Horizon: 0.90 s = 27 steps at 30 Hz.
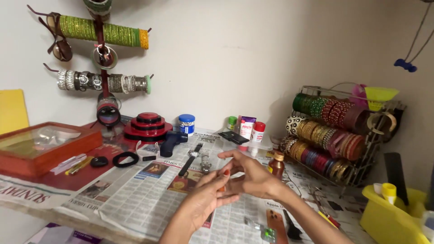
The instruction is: The recorder searches through a cupboard and a refrigerator, then picks up a pair of scissors to fix or adjust a wall calendar.
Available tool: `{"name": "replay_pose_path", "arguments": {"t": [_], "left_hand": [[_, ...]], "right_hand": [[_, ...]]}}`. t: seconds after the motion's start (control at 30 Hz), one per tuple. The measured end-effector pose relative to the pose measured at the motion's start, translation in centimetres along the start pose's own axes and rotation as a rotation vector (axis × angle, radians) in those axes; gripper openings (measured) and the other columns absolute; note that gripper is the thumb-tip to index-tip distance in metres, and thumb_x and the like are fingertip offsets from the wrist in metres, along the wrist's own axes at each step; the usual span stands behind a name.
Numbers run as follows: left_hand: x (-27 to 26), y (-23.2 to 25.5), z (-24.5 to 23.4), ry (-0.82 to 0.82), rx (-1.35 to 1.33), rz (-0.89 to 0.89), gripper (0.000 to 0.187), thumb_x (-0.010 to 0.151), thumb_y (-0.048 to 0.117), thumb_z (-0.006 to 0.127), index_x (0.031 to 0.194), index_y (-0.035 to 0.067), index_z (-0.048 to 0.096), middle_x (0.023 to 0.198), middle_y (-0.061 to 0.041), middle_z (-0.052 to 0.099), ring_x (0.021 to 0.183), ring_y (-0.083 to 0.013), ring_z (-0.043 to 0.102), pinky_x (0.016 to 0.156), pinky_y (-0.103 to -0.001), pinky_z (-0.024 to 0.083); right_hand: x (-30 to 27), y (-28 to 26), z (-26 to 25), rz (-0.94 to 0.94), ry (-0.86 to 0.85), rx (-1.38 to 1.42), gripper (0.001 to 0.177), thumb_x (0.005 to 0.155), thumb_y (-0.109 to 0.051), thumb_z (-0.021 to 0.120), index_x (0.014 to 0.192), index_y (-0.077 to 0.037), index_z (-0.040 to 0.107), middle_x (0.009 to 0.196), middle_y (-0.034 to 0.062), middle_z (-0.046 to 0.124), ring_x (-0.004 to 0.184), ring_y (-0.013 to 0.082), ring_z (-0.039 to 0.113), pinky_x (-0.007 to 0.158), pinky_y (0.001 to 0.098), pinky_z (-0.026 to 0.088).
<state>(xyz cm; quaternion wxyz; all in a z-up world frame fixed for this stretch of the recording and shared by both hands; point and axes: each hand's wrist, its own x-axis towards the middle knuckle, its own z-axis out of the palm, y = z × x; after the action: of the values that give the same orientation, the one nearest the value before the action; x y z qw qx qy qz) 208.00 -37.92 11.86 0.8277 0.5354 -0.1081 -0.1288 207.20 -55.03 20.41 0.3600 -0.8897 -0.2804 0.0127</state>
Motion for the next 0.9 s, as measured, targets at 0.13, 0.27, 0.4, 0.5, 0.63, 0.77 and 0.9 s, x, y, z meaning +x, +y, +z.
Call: {"name": "replay_pose_path", "arguments": {"t": [0.13,0.27,0.4,0.5,0.63,0.77,0.9], "left_hand": [[1.9,0.0,-1.5,0.007,0.083,0.009,0.041,0.097,0.029,0.068,0.134,0.011,0.069,0.116,-0.01,0.069,0.09,-0.0181,0.066,0.093,-0.039,0.063],[1.6,2.1,-1.0,0.054,0.105,0.002,0.042,0.095,0.035,0.068,0.122,0.002,0.071,0.111,-0.015,0.078,0.09,-0.0185,0.077,0.088,-0.035,0.059],[1.2,3.3,1.3,0.095,0.167,-0.026,0.052,0.093,0.051,0.058,0.119,0.007,0.068,0.104,-0.011,0.082,0.085,-0.0181,0.076,0.08,-0.033,0.063],[2.1,2.5,0.8,0.097,0.229,-0.032,0.057,0.094,0.057,0.052,0.118,0.008,0.066,0.102,-0.013,0.082,0.08,-0.0196,0.075,0.075,-0.034,0.061],[1.9,1.8,-0.1,0.11,0.301,-0.028,0.051,0.095,0.052,0.056,0.114,0.005,0.064,0.1,-0.015,0.082,0.075,-0.0182,0.075,0.07,-0.032,0.06],[1.5,1.2,-0.1,0.087,0.297,0.006,0.047,0.094,0.051,0.056,0.112,0.008,0.065,0.1,-0.012,0.082,0.075,-0.0163,0.074,0.069,-0.031,0.059],[1.0,1.3,0.4,0.038,0.3,0.041,0.047,0.093,0.052,0.058,0.111,0.009,0.066,0.101,-0.01,0.082,0.074,-0.0152,0.073,0.069,-0.029,0.058]], "right_hand": [[0.6,-1.8,-1.8,-0.083,-0.061,-0.156,0.094,0.071,-0.015,0.085,0.154,-0.017,0.041,0.129,0.011,0.07,0.124,0.0259,0.065,0.108,0.0402,0.049],[3.8,1.7,-5.6,-0.119,-0.02,-0.274,0.074,0.081,-0.018,0.082,0.149,-0.016,0.053,0.148,0.0061,0.057,0.13,0.0275,0.054,0.107,0.0451,0.043],[9.3,8.5,-4.3,0.226,0.126,-0.755,0.032,0.098,-0.03,0.065,0.127,-0.017,0.064,0.114,0.014,0.073,0.11,0.0333,0.07,0.097,0.0454,0.055],[13.6,15.7,-1.4,0.199,0.026,-0.872,0.038,0.09,-0.015,0.064,0.128,-0.018,0.063,0.114,0.0173,0.07,0.11,0.037,0.067,0.093,0.0469,0.055],[15.2,19.7,0.2,0.081,0.06,-0.935,0.032,0.091,-0.011,0.062,0.122,-0.017,0.068,0.115,0.0181,0.07,0.108,0.0366,0.068,0.092,0.0463,0.056],[11.4,10.2,-2.8,0.169,0.023,-0.909,0.022,0.094,-0.022,0.066,0.113,-0.016,0.073,0.111,0.0146,0.073,0.106,0.0325,0.071,0.093,0.0432,0.056],[6.3,3.8,-8.2,0.09,0.294,-0.487,0.033,0.089,-0.028,0.071,0.12,-0.017,0.065,0.104,0.009,0.073,0.097,0.0241,0.071,0.086,0.0401,0.057]]}}
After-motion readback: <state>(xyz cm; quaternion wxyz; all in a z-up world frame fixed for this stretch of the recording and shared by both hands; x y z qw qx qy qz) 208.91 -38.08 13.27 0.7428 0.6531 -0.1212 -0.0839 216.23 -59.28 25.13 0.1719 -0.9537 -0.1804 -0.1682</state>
